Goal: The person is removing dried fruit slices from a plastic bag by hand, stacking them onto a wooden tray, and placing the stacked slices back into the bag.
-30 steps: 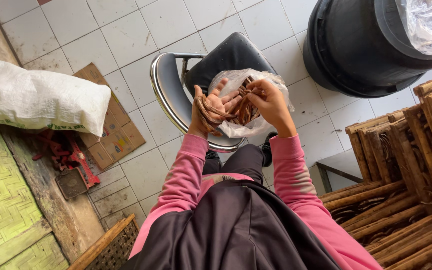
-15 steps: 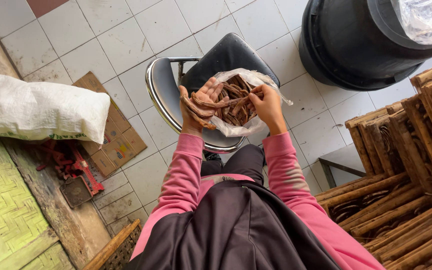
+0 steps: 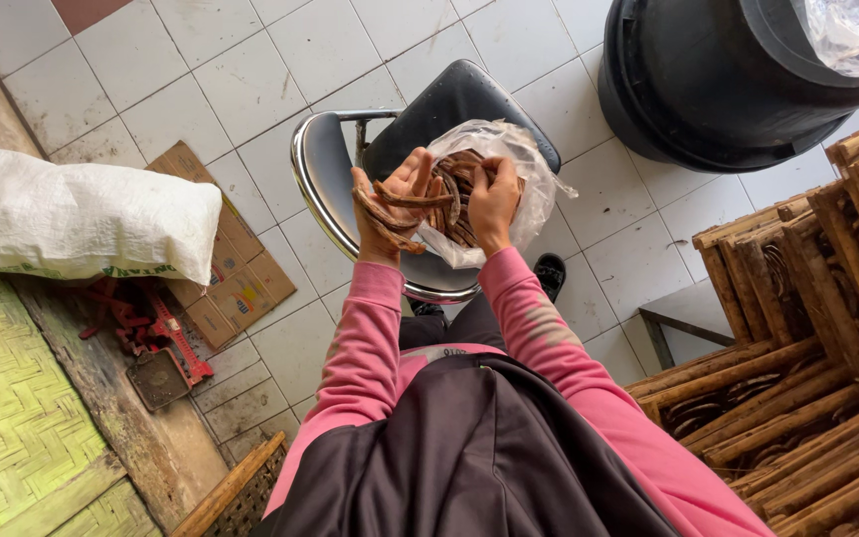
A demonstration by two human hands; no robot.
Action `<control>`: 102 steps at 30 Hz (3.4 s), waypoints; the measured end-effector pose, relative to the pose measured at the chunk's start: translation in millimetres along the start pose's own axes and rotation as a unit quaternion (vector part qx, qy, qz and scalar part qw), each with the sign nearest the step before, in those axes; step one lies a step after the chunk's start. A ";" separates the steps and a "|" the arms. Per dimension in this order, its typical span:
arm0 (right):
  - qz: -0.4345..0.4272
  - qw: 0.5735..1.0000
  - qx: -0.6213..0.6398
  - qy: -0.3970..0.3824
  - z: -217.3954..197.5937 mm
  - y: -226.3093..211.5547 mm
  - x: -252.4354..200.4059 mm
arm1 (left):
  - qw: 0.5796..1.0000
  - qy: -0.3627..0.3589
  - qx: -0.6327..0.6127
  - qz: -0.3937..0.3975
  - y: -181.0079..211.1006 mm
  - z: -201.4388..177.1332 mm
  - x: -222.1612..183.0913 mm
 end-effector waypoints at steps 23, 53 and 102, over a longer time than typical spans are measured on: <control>0.069 0.961 -0.171 -0.207 31.2 69.5 -15.1 | 0.999 -0.005 0.000 -0.038 -4.6 5.7 6.0; -0.246 0.914 -0.012 -0.323 -17.2 -186.6 -19.1 | 0.992 0.000 0.116 -0.059 2.9 -28.1 10.1; -0.312 0.914 0.011 -0.261 -7.7 -180.1 -43.0 | 0.985 0.004 0.168 -0.042 -18.5 -5.6 18.8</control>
Point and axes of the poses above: each hand's wrist, its own x-axis towards the middle knuckle, its own z-axis out of the palm, y = z × x, the point moved 6 cm from there along x, towards the middle knuckle, and after that the axes turned 5 degrees about -y, right-handed, at the moved point
